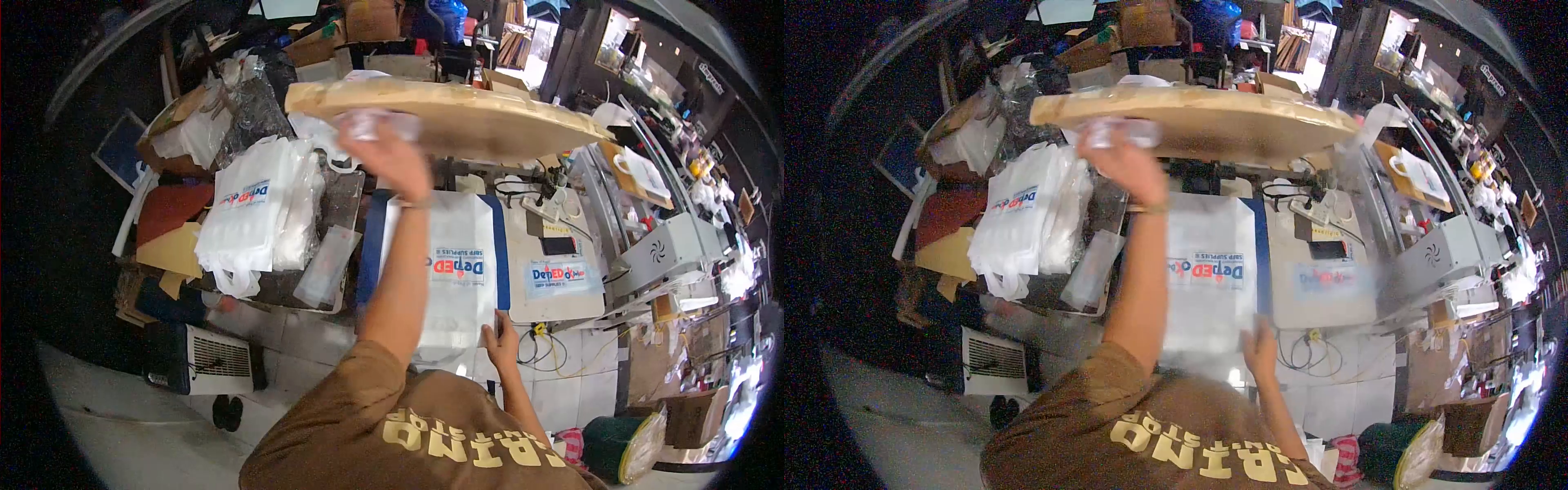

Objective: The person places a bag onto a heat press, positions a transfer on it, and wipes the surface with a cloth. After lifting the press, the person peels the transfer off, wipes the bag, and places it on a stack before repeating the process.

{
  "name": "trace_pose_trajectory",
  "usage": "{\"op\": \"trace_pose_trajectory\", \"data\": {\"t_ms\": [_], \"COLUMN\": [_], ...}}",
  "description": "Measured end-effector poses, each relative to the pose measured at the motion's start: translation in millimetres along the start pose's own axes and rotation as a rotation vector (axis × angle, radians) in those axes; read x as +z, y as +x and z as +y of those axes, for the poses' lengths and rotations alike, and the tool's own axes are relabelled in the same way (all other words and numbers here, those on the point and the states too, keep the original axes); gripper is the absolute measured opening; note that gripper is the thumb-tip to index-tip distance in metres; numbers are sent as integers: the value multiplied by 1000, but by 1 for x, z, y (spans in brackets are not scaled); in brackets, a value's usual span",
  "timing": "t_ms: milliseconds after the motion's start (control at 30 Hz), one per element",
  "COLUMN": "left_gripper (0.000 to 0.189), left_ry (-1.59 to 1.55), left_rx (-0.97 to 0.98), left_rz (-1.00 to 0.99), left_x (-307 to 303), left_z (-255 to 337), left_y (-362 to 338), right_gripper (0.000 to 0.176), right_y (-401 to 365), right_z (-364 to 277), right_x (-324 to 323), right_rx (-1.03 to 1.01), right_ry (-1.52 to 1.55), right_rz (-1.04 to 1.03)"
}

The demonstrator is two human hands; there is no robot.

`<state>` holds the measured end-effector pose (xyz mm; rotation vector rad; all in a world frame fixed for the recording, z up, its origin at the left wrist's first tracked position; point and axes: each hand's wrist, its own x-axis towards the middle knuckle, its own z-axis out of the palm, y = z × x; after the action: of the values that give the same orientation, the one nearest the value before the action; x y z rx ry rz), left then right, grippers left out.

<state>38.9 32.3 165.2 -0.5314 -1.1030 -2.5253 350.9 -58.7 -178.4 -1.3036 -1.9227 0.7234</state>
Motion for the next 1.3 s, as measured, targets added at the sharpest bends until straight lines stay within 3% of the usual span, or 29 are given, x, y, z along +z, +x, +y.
{"op": "trace_pose_trajectory", "data": {"t_ms": [67, 133, 233, 300, 400, 433, 467, 533, 567, 600, 633, 667, 767, 867, 1000, 1100, 1133, 1200, 1267, 1300], "left_gripper": [39, 36, 28, 28, 32, 34, 34, 30, 34, 32, 26, 26, 23, 24, 22, 19, 19, 18, 12, 11], "left_ry": [-1, 122, 8, 135, 9, 396, 386, 79, -145, 70, 89, 91, -108, -66, 265, 446, 445, 629, 654, 808], "left_rx": [98, 323, 213, 532, 225, 346, 341, 150, -16, 160, 252, 339, 219, 155, -34, 15, 4, 350, 308, 254], "left_rz": [-210, -602, -612, -389, -86, 4, -9, 34, -61, -89, -193, -391, -967, -1165, -1303, -1508, -1519, -1550, -1346, -1254], "left_x": [27, 29, 23, 0, -29, -44, -35, -11, 3, 18, 32, 38, 47, 7, -88, -154, -183, -233, -243, -256], "left_z": [-8, 3, -10, -20, -44, -80, -75, -55, -54, -31, -30, -4, 2, 2, -45, -72, -96, -144, -116, -121], "left_y": [-57, -89, -79, -37, 14, 35, 29, 8, -18, -48, -76, -94, -128, -132, -147, -195, -210, -225, -139, -112], "right_gripper": [50, 50, 50, 49, 48, 48, 50, 55, 57, 57, 57, 57, 58, 58, 58, 61, 61, 58, 59, 59], "right_y": [4, -2, 5, 0, -5, -5, -6, -2, -2, 0, 0, -2, -3, -4, -5, -3, -2, 1, -2, 1], "right_z": [14, 14, -6, 4, -2, 0, 2, 7, -4, -6, -8, -9, -40, -16, -12, -16, -26, -41, -39, -42], "right_x": [6, 4, -8, -1, -4, -3, -1, 3, -1, -3, -4, -5, -18, -1, 2, -2, -9, -21, -22, -23], "right_rx": [-68, -113, -23, -22, -18, -10, -47, -136, -74, -75, -80, -83, 80, -97, -14, -56, -42, 167, 228, 230], "right_ry": [14, 34, 12, -8, 7, 6, -7, -36, -45, -46, -46, -47, 22, -28, 51, -126, -128, 61, 21, 45], "right_rz": [28, 42, -51, 9, -11, 6, 31, 73, 44, 49, 46, 44, -34, 98, 72, 74, 71, -97, -152, -150]}}
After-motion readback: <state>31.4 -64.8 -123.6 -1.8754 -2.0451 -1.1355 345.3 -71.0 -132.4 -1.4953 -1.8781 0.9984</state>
